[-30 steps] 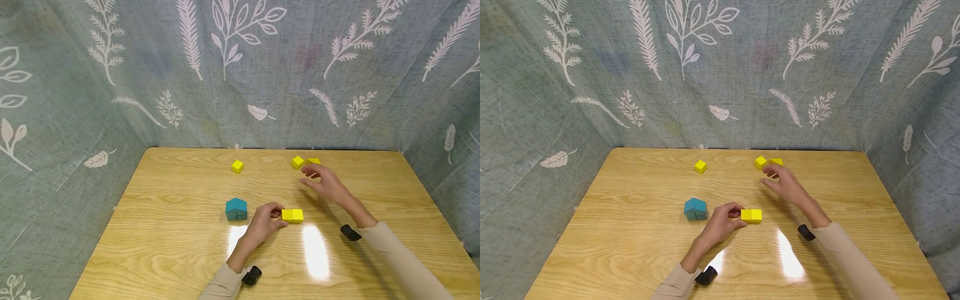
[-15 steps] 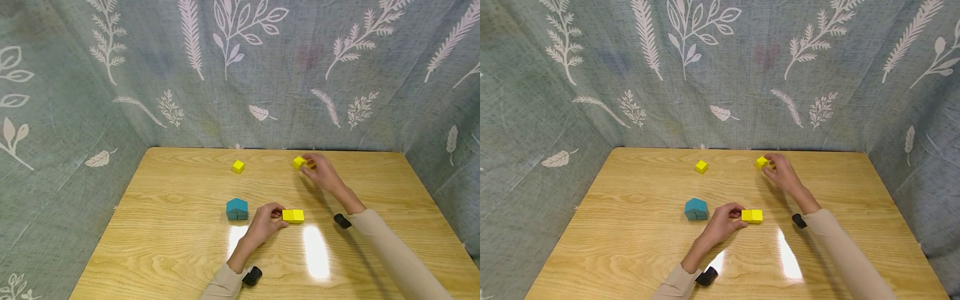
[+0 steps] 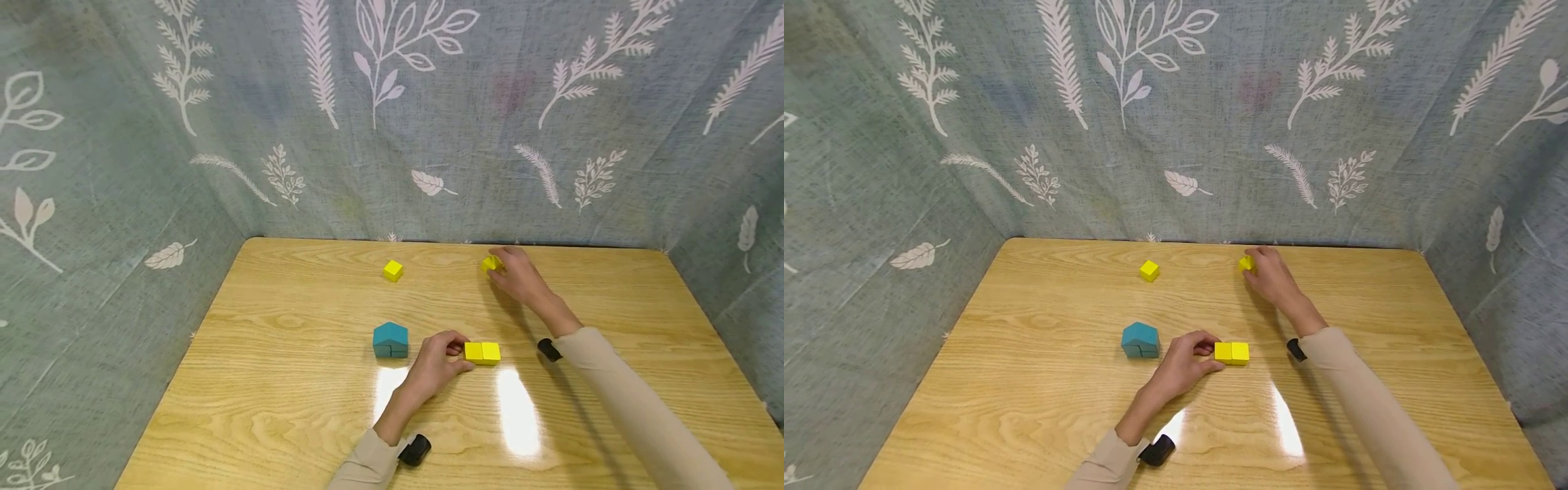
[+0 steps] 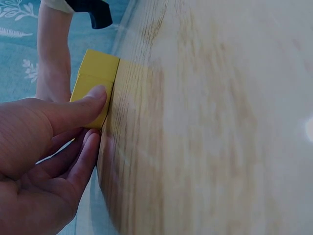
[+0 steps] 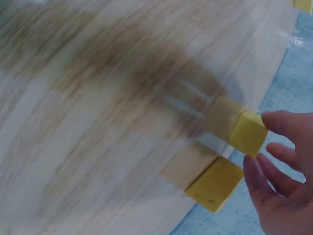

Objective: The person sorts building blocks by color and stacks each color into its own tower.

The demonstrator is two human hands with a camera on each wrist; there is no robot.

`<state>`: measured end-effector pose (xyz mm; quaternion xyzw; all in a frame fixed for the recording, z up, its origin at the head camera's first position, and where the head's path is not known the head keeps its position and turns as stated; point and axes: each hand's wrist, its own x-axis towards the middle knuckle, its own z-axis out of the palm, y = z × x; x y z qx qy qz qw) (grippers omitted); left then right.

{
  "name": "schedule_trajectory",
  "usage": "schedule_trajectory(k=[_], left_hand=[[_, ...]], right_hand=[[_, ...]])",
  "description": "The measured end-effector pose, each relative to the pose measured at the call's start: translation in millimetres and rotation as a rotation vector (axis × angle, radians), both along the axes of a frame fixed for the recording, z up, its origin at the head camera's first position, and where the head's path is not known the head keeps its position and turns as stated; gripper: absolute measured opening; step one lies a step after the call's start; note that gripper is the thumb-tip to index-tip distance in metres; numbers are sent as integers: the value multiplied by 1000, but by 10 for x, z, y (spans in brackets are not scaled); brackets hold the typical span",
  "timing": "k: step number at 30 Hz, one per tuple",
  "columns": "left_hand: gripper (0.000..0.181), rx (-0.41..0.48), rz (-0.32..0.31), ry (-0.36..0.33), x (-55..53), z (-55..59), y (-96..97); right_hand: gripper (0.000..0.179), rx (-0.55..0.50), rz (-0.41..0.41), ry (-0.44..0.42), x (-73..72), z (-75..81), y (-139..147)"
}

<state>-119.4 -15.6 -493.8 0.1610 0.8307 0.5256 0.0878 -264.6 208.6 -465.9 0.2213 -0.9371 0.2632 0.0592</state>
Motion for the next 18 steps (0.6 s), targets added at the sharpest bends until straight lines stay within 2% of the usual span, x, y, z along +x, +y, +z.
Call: schedule_trajectory(k=[5, 12, 18], left_hand=[[31, 1, -2, -1, -4, 2, 10], [30, -9, 2, 3, -2, 15, 3], [30, -7, -2, 16, -3, 12, 5]], right_hand=[[35, 20, 21, -1, -24, -34, 23], [41, 12, 44, -26, 15, -10, 17], [39, -48, 55, -30, 68, 9, 37]])
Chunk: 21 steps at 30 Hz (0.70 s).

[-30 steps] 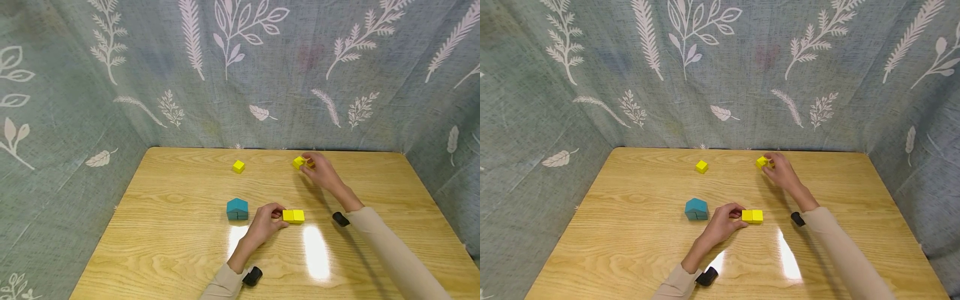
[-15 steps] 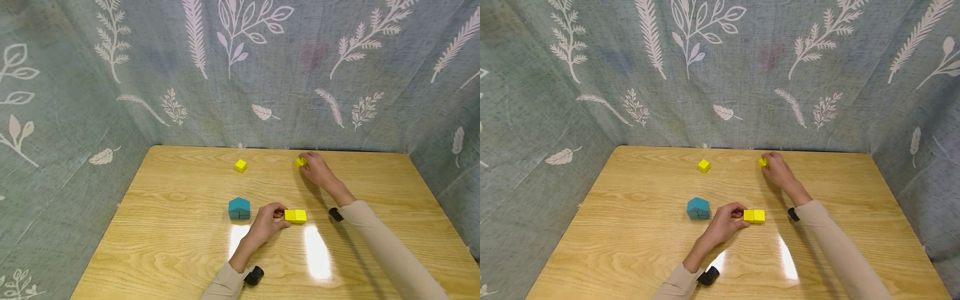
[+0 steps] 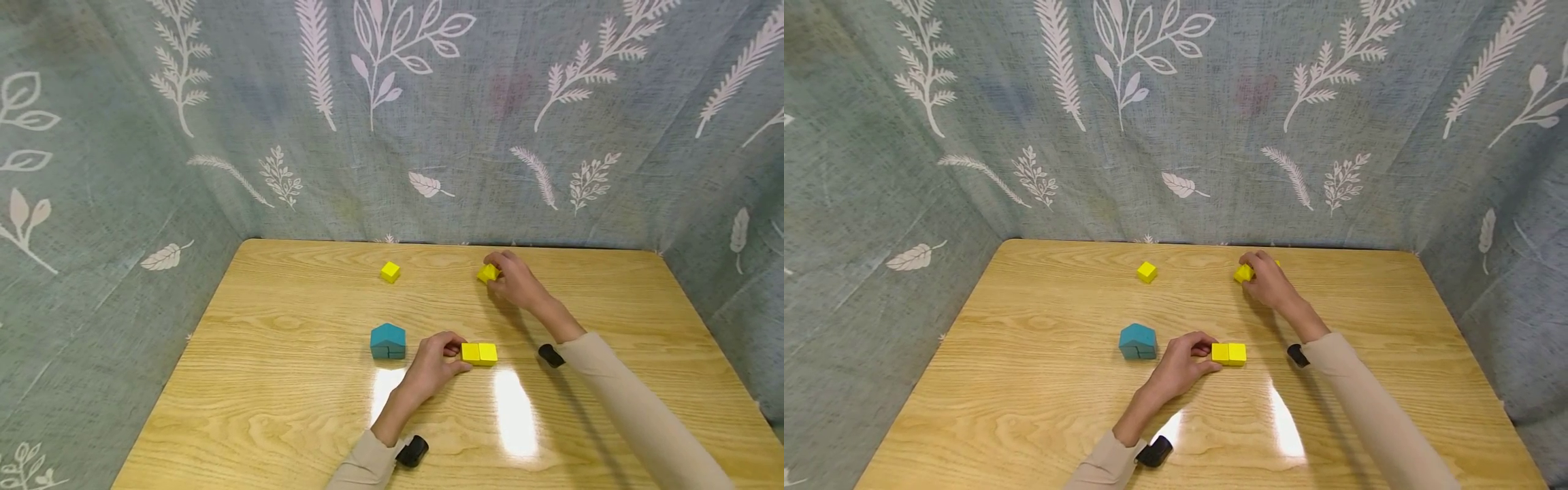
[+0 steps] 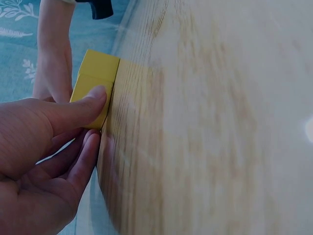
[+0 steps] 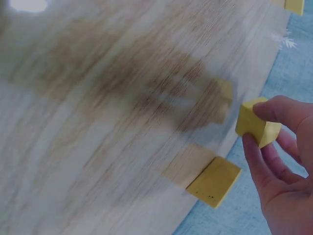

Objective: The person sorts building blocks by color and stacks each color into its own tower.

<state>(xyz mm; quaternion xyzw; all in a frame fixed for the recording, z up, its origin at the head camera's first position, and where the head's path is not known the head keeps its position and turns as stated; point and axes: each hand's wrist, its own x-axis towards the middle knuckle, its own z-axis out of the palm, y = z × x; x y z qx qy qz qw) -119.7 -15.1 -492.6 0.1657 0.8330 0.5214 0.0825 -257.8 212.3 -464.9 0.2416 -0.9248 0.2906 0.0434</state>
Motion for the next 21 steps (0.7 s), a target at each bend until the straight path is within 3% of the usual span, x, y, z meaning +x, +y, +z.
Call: schedule_trajectory(k=[8, 21], left_hand=[[31, 1, -5, 3, 4, -1, -4], [30, 10, -8, -1, -3, -18, -6]], right_hand=[[36, -135, 3, -121, 129, 22, 72], [36, -283, 11, -176, 393, -21, 188]])
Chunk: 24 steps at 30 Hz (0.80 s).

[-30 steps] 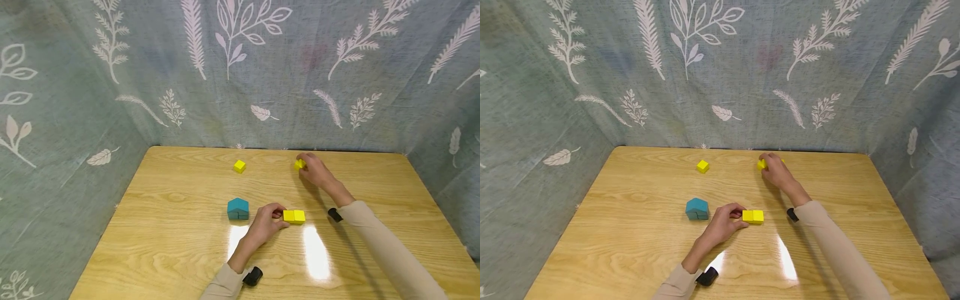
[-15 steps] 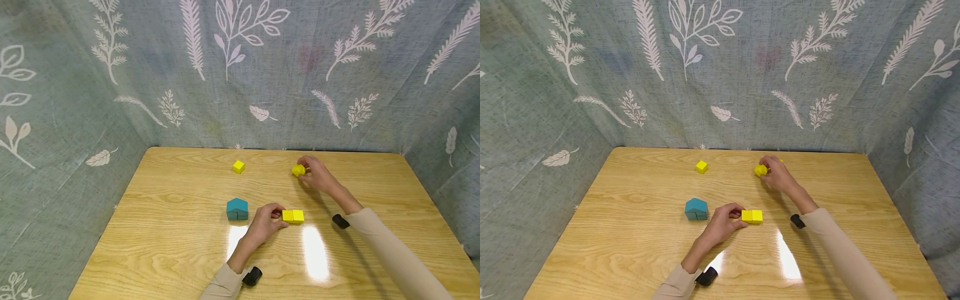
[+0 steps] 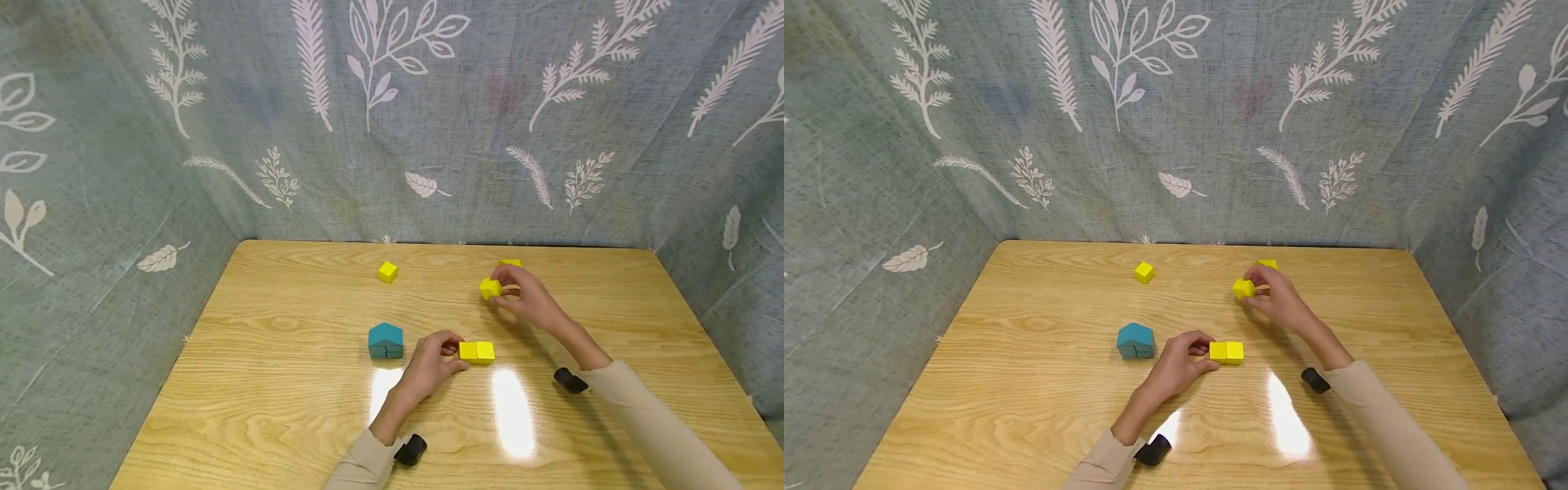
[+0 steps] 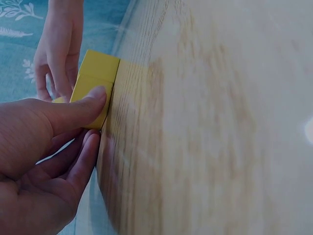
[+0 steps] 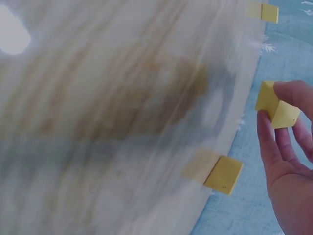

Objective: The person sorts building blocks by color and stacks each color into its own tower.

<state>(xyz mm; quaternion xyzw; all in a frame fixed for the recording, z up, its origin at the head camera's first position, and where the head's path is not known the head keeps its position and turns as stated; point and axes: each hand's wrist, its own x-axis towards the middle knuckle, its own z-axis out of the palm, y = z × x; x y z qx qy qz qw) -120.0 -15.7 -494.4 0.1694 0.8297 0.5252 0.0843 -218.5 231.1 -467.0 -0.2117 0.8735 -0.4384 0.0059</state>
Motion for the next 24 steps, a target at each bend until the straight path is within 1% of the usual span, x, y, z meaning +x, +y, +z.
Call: schedule_trajectory(k=[6, 9, 13, 16, 24], left_hand=[[30, 8, -1, 6, -9, -23, 6], [31, 8, 1, 7, -11, -33, 11], [30, 5, 5, 9, -13, -27, 18], [30, 4, 7, 12, -10, -19, 20], [28, 11, 7, 8, -11, -6, 21]], right_hand=[[39, -57, 0, -13, 120, 0, 26], [42, -67, 0, -24, 192, -2, 41], [43, -82, 17, -20, 291, -9, 62], [41, -112, 39, -14, 356, -16, 68], [40, -243, 93, -99, 492, -30, 78]])
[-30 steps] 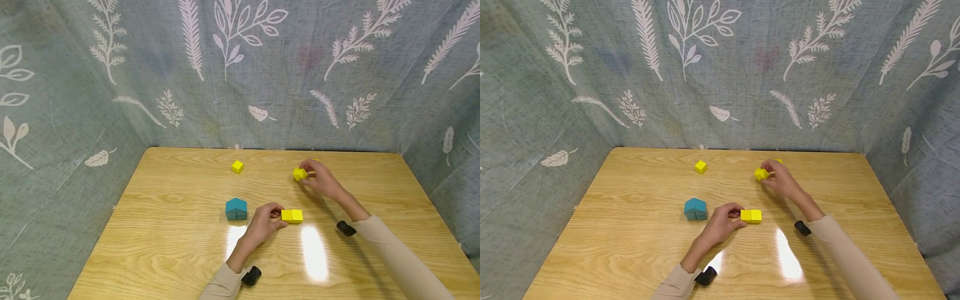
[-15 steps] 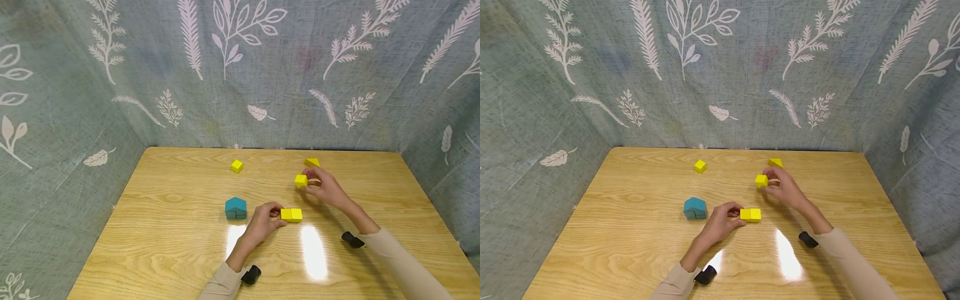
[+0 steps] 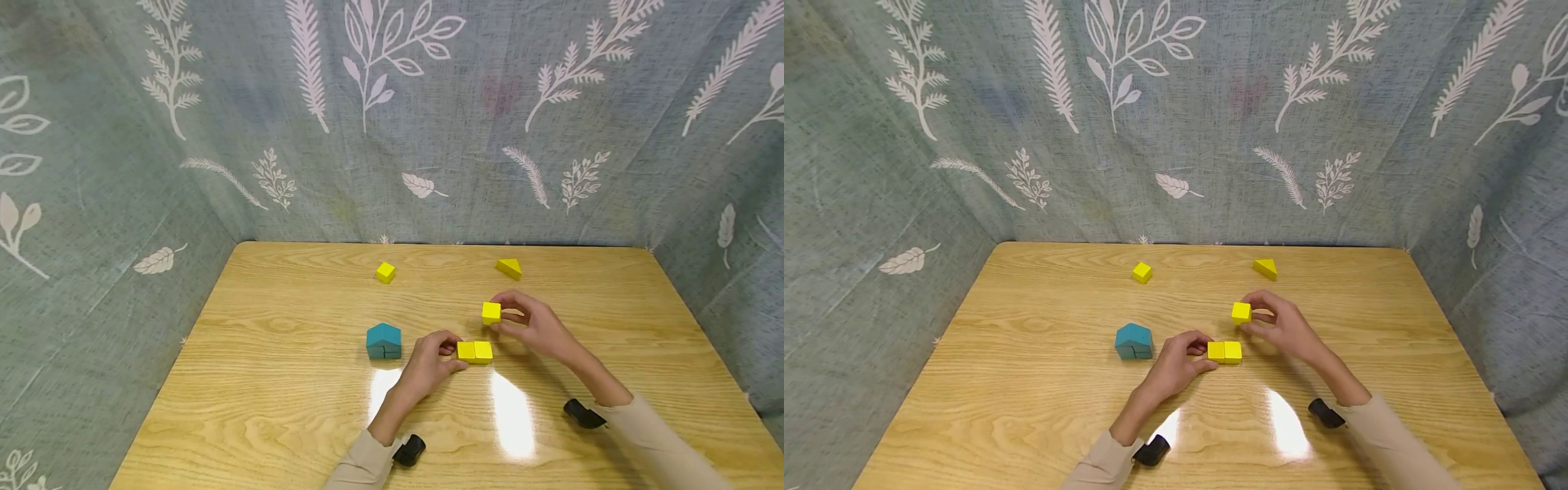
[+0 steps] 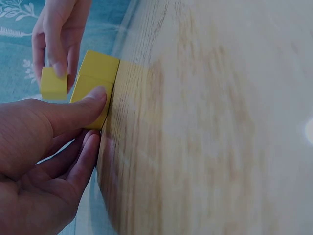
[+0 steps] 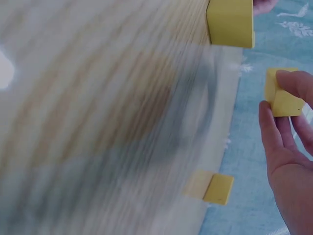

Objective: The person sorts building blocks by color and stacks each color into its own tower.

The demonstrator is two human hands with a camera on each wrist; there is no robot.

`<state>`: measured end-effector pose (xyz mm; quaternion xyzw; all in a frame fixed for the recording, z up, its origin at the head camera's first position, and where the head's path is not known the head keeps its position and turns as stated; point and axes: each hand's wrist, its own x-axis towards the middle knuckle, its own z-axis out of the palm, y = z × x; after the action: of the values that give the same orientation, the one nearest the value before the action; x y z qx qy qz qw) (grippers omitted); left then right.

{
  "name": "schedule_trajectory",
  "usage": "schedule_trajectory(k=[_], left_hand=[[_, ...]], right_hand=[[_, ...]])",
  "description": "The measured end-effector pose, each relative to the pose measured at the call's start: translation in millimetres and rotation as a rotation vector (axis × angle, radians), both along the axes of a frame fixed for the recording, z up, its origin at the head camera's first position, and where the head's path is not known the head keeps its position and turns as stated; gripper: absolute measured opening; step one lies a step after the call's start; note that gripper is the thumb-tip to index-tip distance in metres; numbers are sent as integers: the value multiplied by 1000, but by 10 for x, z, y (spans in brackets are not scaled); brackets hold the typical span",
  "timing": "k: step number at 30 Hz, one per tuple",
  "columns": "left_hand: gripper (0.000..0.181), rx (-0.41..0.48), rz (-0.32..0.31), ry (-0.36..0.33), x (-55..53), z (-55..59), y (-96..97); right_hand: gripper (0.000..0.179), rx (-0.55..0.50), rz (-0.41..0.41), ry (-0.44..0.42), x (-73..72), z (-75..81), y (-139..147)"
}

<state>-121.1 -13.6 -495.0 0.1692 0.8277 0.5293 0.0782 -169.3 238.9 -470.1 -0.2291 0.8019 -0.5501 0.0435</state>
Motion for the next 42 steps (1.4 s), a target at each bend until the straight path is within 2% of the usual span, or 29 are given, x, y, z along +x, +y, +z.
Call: schedule_trajectory(k=[11, 18, 24, 32, 42], left_hand=[[29, -2, 0, 2, 2, -4, 3], [29, -6, -3, 14, 3, -11, 2], [29, -8, -2, 22, 0, -16, 1], [32, -12, -6, 30, 4, -8, -1], [30, -13, -15, 30, -6, -2, -2]], right_hand=[[37, -22, 75, -36, 187, -37, -48], [35, 13, 112, -8, 262, -91, -96], [34, 70, 124, 47, 296, -122, -146], [35, 106, 130, 80, 298, -115, -239], [34, 111, 147, 72, 291, -124, -311]])
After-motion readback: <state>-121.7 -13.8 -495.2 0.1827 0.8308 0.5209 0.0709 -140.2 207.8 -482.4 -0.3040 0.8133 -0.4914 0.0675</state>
